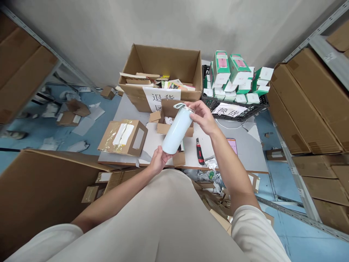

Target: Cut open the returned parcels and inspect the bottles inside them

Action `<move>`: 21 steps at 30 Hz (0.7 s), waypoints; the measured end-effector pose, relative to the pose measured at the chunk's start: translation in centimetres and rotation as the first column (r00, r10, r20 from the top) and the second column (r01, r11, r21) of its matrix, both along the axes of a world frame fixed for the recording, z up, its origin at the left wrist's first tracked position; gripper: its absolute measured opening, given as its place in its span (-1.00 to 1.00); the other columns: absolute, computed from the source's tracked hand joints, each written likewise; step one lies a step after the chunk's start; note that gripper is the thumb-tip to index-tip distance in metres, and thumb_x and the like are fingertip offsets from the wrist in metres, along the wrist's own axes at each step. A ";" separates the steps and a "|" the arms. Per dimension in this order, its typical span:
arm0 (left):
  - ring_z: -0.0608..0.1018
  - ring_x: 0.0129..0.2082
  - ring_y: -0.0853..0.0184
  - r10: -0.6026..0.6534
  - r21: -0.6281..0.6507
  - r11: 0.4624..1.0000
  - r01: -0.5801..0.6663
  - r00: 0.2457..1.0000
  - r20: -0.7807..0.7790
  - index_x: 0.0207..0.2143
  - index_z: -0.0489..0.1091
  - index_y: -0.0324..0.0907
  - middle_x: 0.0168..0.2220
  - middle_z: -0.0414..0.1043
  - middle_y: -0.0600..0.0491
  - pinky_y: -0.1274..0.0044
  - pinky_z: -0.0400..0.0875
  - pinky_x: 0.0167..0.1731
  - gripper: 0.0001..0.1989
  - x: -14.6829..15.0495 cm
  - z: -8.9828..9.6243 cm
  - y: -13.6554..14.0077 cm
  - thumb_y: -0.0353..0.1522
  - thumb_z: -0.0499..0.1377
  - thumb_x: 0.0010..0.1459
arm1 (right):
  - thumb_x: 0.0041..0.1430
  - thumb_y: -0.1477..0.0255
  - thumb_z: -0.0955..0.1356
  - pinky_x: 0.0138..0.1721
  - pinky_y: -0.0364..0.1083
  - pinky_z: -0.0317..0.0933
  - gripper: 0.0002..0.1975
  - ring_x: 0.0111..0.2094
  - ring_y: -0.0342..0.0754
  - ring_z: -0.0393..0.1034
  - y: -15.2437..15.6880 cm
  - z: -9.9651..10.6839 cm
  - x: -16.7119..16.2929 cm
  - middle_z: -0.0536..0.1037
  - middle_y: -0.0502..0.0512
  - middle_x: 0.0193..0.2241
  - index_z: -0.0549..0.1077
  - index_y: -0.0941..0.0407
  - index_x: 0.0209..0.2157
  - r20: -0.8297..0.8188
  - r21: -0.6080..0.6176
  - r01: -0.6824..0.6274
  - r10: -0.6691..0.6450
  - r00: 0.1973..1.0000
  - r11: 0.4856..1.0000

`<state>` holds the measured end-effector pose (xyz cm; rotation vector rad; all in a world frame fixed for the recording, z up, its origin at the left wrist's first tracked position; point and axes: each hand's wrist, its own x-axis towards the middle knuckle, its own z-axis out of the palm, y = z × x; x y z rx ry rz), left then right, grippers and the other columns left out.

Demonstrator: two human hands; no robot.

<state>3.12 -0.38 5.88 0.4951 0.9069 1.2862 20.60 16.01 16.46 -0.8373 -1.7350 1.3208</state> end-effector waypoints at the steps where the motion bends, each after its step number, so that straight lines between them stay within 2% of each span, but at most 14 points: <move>1: 0.56 -0.06 0.07 0.003 -0.005 1.000 -0.003 1.000 0.004 -0.12 0.37 -0.24 -0.10 0.53 -0.21 0.26 0.45 -0.09 -0.28 0.1 -0.1 -0.1 0.20 0.13 -0.03 | -0.08 -0.08 0.42 -0.12 0.10 0.33 -0.46 0.03 0.12 0.35 0.1 0.0 0.1 0.45 0.11 0.00 0.34 -0.03 -0.19 0.008 0.006 0.002 -0.002 1.000 1.000; 3: 0.55 -0.05 0.06 0.001 -0.015 1.000 0.000 1.000 0.012 -0.15 0.40 -0.26 -0.11 0.54 -0.22 0.25 0.45 -0.10 -0.27 0.1 -0.3 -0.1 0.22 0.11 -0.03 | -0.06 -0.05 0.42 -0.11 0.08 0.33 -0.47 -0.03 0.08 0.38 0.2 -0.1 0.2 0.47 0.10 -0.04 0.37 -0.03 -0.14 0.033 0.024 0.001 -0.001 0.999 1.000; 7: 0.57 -0.09 0.06 -0.023 -0.033 0.999 0.024 1.000 0.015 -0.09 0.41 -0.26 -0.12 0.54 -0.22 0.26 0.48 -0.14 -0.20 0.1 -0.4 -0.1 0.25 0.07 -0.04 | -0.04 -0.07 0.40 -0.03 0.12 0.30 -0.38 -0.03 0.09 0.38 0.3 0.2 0.8 0.47 0.08 -0.05 0.39 -0.07 0.02 0.123 0.091 -0.028 0.017 0.992 0.995; 10: 0.58 -0.14 0.07 -0.041 -0.037 0.998 0.040 0.999 -0.016 -0.04 0.41 -0.26 -0.12 0.55 -0.20 0.29 0.49 -0.19 -0.16 -0.2 -0.7 0.2 0.27 0.01 -0.02 | -0.04 -0.10 0.39 0.02 0.13 0.26 -0.39 -0.01 0.12 0.36 0.1 0.7 1.3 0.48 0.10 -0.05 0.45 -0.05 -0.02 0.202 0.146 -0.068 0.037 0.979 0.987; 12: 0.59 -0.19 0.10 -0.064 -0.050 0.997 0.061 0.997 -0.040 -0.01 0.40 -0.25 -0.15 0.55 -0.18 0.31 0.48 -0.23 -0.14 -0.5 -1.1 0.5 0.28 -0.03 0.00 | -0.05 -0.09 0.40 -0.02 0.09 0.27 -0.41 -0.05 0.11 0.39 -0.2 0.7 1.6 0.50 0.11 -0.09 0.47 -0.02 -0.07 0.229 0.158 -0.086 0.048 0.972 0.984; 14: 0.59 -0.23 0.12 -0.107 -0.060 0.993 0.103 0.992 -0.073 0.01 0.39 -0.25 -0.19 0.56 -0.17 0.32 0.47 -0.24 -0.11 -1.0 -1.7 1.0 0.29 -0.10 0.02 | -0.06 -0.07 0.41 -0.08 0.06 0.29 -0.42 -0.12 0.09 0.43 -0.6 0.5 1.9 0.53 0.10 -0.16 0.48 0.01 -0.10 0.253 0.194 -0.057 0.007 0.967 0.979; 16: 0.57 -0.20 0.11 -0.117 -0.015 0.993 0.116 0.972 -0.202 -0.03 0.43 -0.24 -0.21 0.54 -0.16 0.30 0.46 -0.19 -0.09 -1.8 -2.4 1.4 0.31 -0.17 0.02 | -0.02 -0.05 0.39 -0.15 0.04 0.30 -0.48 -0.20 0.08 0.44 -1.3 -0.2 2.1 0.54 0.08 -0.23 0.48 0.02 -0.14 0.281 0.275 0.026 -0.106 0.954 0.961; 18: 0.51 -0.07 0.07 -0.047 0.124 0.986 0.115 0.890 -0.453 -0.08 0.46 -0.23 -0.13 0.49 -0.18 0.26 0.38 -0.03 -0.12 -2.7 -3.1 1.9 0.31 -0.11 -0.01 | 0.05 -0.01 0.36 -0.20 0.03 0.30 -0.55 -0.25 0.06 0.43 -2.2 -1.1 2.4 0.54 0.07 -0.28 0.49 0.02 -0.18 0.303 0.366 0.122 -0.242 0.922 0.923; 21: 0.31 0.15 -0.06 0.086 0.296 0.924 0.241 0.623 -0.777 -0.05 0.46 -0.21 0.11 0.31 -0.24 0.16 0.13 0.17 -0.14 -3.9 -4.3 2.6 0.24 0.22 -0.23 | 0.08 0.10 0.34 -0.26 0.02 0.29 -0.65 -0.35 0.03 0.40 -3.7 -2.8 3.0 0.53 0.06 -0.33 0.48 0.03 -0.20 0.344 0.454 0.206 -0.383 0.857 0.867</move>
